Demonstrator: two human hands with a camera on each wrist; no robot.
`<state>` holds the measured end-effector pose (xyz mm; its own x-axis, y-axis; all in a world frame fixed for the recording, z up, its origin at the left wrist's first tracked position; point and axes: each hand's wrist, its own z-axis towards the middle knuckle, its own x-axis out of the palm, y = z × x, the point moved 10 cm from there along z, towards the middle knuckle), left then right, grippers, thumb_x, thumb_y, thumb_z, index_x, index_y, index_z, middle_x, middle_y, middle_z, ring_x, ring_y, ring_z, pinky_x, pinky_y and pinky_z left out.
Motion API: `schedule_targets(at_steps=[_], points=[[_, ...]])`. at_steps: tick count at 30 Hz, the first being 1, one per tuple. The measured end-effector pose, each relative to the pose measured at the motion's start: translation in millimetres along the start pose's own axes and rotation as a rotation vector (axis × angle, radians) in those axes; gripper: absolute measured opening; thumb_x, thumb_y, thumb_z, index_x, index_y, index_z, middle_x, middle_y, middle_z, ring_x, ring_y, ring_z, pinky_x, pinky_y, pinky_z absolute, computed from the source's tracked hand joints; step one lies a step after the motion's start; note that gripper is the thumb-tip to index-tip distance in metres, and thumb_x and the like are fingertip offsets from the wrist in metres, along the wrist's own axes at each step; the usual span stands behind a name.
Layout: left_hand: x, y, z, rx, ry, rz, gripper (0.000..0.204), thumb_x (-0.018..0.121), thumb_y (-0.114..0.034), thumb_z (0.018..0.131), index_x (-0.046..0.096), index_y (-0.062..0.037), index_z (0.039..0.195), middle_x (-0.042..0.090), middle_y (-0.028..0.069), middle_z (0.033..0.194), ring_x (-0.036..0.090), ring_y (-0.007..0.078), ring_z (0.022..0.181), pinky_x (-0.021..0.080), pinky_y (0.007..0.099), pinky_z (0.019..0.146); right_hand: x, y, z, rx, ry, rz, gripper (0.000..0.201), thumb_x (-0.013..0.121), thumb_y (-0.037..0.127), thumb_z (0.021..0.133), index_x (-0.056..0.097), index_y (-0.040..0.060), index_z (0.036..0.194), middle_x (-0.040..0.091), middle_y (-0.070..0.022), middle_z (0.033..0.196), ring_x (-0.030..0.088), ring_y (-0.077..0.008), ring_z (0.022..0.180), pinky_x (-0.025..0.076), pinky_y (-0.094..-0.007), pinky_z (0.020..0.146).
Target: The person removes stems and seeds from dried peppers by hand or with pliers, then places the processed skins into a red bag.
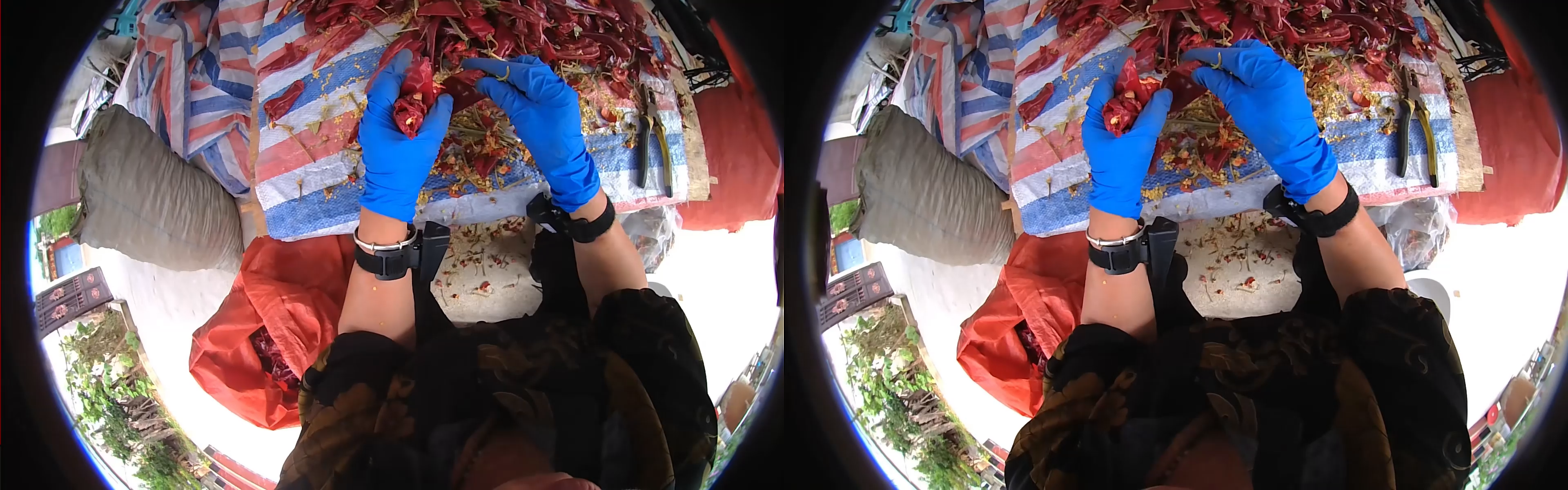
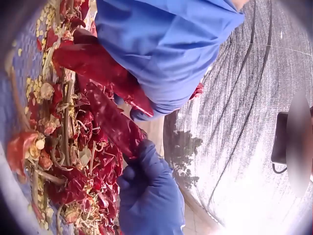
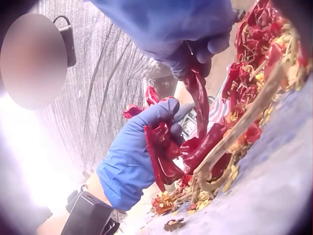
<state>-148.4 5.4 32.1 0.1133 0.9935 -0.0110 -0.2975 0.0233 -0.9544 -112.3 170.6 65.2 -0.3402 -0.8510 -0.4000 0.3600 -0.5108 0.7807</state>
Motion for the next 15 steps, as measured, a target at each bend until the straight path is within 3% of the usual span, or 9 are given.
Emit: schedule_targets(at_steps=[2, 6, 7, 8, 9, 10, 12, 13, 15], points=[[9.0, -3.1, -3.5, -0.015, 0.028, -0.151, 0.048, 0.073, -0.004, 0.068, 0.051, 0.0023, 0.110, 0.058, 0.0089, 0.103, 0.057, 0.0121, 0.086, 0.049, 0.0246, 0.075, 4.5, 3.8, -0.4, 0.023, 0.007, 0.100, 0.025, 0.063, 0.006, 0.078, 0.064, 0.0087, 0.103, 0.060, -0.0058, 0.082, 0.056, -0.0134, 0.073, 0.045, -0.0247, 0.068], [27.4, -4.0, -6.8, 0.010, 0.126, -0.149, 0.047, 0.073, -0.004, 0.069, 0.051, 0.0015, 0.110, 0.060, 0.0084, 0.101, 0.057, 0.0115, 0.086, 0.049, 0.0244, 0.075, 6.5, 3.1, -7.6, 0.116, -0.070, 0.385, 0.022, 0.062, 0.006, 0.079, 0.064, 0.0078, 0.101, 0.060, -0.0058, 0.081, 0.056, -0.0132, 0.074, 0.047, -0.0263, 0.070], [30.6, 4.9, -8.1, -0.113, 0.162, -0.150, 0.046, 0.072, -0.004, 0.069, 0.052, 0.0014, 0.110, 0.060, 0.0080, 0.099, 0.057, 0.0114, 0.085, 0.049, 0.0245, 0.075, 6.2, -0.8, -6.9, 0.117, -0.069, 0.384, 0.022, 0.062, 0.006, 0.079, 0.064, 0.0078, 0.101, 0.060, -0.0058, 0.081, 0.056, -0.0132, 0.074, 0.047, -0.0263, 0.070], [33.9, 13.6, -11.0, -0.236, 0.199, -0.152, 0.044, 0.072, -0.004, 0.069, 0.052, 0.0012, 0.109, 0.061, 0.0076, 0.098, 0.057, 0.0113, 0.084, 0.049, 0.0247, 0.075, 0.9, 4.5, -4.1, -0.003, -0.088, 0.246, 0.019, 0.061, 0.006, 0.079, 0.064, 0.0062, 0.098, 0.060, -0.0049, 0.081, 0.056, -0.0119, 0.075, 0.047, -0.0261, 0.070], [33.7, 11.7, -11.2, -0.235, 0.200, -0.153, 0.044, 0.072, -0.004, 0.069, 0.052, 0.0012, 0.109, 0.061, 0.0076, 0.098, 0.057, 0.0113, 0.084, 0.049, 0.0247, 0.075, -3.0, 14.4, -3.1, -0.124, -0.107, 0.107, 0.016, 0.061, 0.006, 0.079, 0.064, 0.0046, 0.096, 0.061, -0.0040, 0.081, 0.056, -0.0106, 0.075, 0.047, -0.0259, 0.069], [35.3, 13.9, -13.2, -0.275, 0.216, -0.124, 0.044, 0.072, -0.004, 0.069, 0.053, 0.0010, 0.108, 0.061, 0.0075, 0.096, 0.058, 0.0116, 0.083, 0.049, 0.0251, 0.075, -5.2, 14.5, -3.7, -0.123, -0.107, 0.104, 0.016, 0.061, 0.006, 0.079, 0.064, 0.0046, 0.096, 0.061, -0.0040, 0.081, 0.056, -0.0106, 0.075, 0.047, -0.0259, 0.069], [37.3, 16.4, -17.7, -0.315, 0.235, -0.097, 0.043, 0.073, -0.004, 0.069, 0.054, 0.0009, 0.107, 0.062, 0.0074, 0.095, 0.058, 0.0120, 0.082, 0.049, 0.0256, 0.075, 2.5, -8.0, -4.1, 0.149, -0.002, 0.412, 0.013, 0.060, 0.009, 0.081, 0.064, 0.0033, 0.092, 0.060, -0.0021, 0.079, 0.057, -0.0103, 0.075, 0.046, -0.0239, 0.068], [34.7, 10.0, -17.8, -0.247, 0.208, -0.154, 0.043, 0.073, -0.004, 0.069, 0.054, 0.0011, 0.106, 0.062, 0.0077, 0.095, 0.058, 0.0124, 0.082, 0.049, 0.0259, 0.075, -0.6, -7.4, -4.3, 0.150, -0.004, 0.409, 0.013, 0.060, 0.009, 0.081, 0.064, 0.0033, 0.092, 0.060, -0.0021, 0.079, 0.057, -0.0103, 0.075, 0.046, -0.0239, 0.068], [31.7, 5.1, -17.8, -0.179, 0.181, -0.213, 0.042, 0.074, -0.004, 0.068, 0.054, 0.0013, 0.106, 0.062, 0.0080, 0.095, 0.059, 0.0129, 0.081, 0.049, 0.0262, 0.075, 25.1, -37.1, -20.8, 0.602, 0.124, 0.845, 0.017, 0.056, 0.013, 0.083, 0.063, 0.0039, 0.095, 0.061, -0.0027, 0.080, 0.058, -0.0123, 0.076, 0.046, -0.0230, 0.067]])
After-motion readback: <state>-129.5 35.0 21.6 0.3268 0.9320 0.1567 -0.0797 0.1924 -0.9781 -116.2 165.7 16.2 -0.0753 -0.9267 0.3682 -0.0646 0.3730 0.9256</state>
